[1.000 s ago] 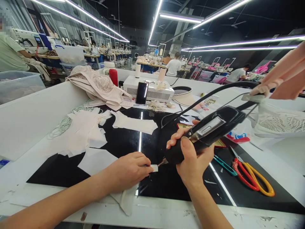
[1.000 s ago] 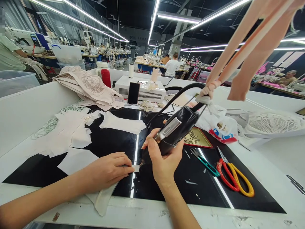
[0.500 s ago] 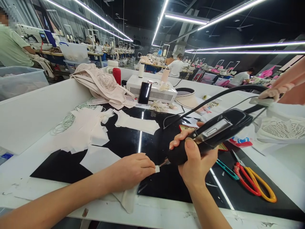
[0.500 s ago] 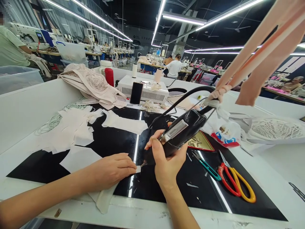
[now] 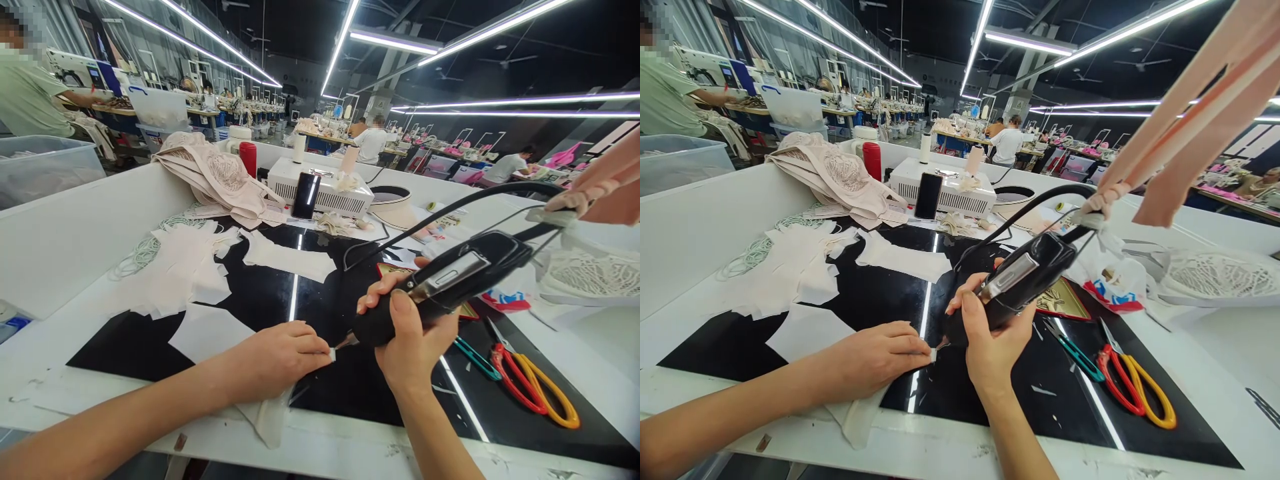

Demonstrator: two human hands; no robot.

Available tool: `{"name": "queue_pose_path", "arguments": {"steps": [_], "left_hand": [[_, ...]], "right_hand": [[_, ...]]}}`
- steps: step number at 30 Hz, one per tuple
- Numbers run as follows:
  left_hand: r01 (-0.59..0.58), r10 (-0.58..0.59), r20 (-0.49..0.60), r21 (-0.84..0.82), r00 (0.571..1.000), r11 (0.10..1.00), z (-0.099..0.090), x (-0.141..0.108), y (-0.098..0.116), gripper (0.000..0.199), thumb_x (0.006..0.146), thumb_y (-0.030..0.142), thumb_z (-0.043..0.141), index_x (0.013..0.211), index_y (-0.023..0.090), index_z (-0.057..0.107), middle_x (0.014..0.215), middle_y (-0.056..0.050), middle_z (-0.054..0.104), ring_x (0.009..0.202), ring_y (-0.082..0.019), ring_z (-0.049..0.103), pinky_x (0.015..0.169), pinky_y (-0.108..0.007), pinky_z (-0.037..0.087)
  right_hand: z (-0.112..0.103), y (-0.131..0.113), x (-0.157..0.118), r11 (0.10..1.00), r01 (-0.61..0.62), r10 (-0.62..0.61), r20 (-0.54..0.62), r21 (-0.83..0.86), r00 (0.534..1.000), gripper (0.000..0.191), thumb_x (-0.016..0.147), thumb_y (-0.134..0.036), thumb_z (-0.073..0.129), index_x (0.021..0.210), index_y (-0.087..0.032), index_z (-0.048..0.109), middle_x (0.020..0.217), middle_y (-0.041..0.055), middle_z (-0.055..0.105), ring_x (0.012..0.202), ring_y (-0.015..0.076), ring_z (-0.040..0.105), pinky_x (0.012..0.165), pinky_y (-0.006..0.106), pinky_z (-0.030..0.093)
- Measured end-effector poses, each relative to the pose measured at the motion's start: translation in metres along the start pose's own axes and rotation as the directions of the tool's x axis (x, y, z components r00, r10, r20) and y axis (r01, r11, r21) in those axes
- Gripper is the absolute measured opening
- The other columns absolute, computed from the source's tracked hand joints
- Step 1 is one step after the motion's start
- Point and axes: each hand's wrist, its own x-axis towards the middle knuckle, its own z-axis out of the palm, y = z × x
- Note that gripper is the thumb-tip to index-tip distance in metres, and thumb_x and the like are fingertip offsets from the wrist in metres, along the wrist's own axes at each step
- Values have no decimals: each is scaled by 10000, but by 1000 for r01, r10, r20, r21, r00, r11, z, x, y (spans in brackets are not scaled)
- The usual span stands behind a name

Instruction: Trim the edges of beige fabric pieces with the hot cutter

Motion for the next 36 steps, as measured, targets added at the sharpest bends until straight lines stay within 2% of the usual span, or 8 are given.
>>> {"name": "queue_pose_path", "arguments": {"steps": [10, 18, 26, 36], "left_hand": [[14, -14, -14, -20, 1000, 1000, -1, 1, 1, 288, 1034, 36, 527, 1258, 126, 682, 1208, -77, 763, 1074, -193, 671, 1049, -325, 555], [15, -16, -19, -16, 1000, 1000, -1, 1, 1, 299, 1033, 37, 515, 1255, 138, 689, 1208, -77, 762, 1058, -193, 673, 1025, -329, 571], [11, -11, -9, 3, 1000, 1000, 0, 0, 0, 301, 1043, 50, 511, 1270, 140, 687, 1223, -84, 758, 1066, -189, 673, 1035, -328, 567], [-2, 3, -19, 24, 1000, 1000, 2, 0, 0, 297, 1070, 76, 479, 1267, 136, 693, 1238, -68, 764, 1053, -183, 677, 1025, -307, 550]], "right_hand": [[5, -7, 4, 999, 22, -21, -48, 24, 999, 384, 828, -300, 839, 1125, -264, 599, 765, -56, 667, 553, 126, 614, 498, 274, 557], [3, -3, -1, 1000, 5, -5, -7, -2, 1000, 409, 850, -296, 827, 1183, -283, 589, 798, -56, 673, 569, 130, 626, 529, 298, 572], [3, -5, 2, 1000, 26, -26, -36, -9, 999, 411, 837, -305, 829, 1163, -275, 581, 791, -58, 665, 561, 127, 617, 516, 289, 561], [3, -3, 0, 999, 25, -25, -12, 28, 1000, 402, 851, -287, 839, 1169, -277, 595, 802, -52, 683, 570, 133, 629, 532, 298, 579]]}}
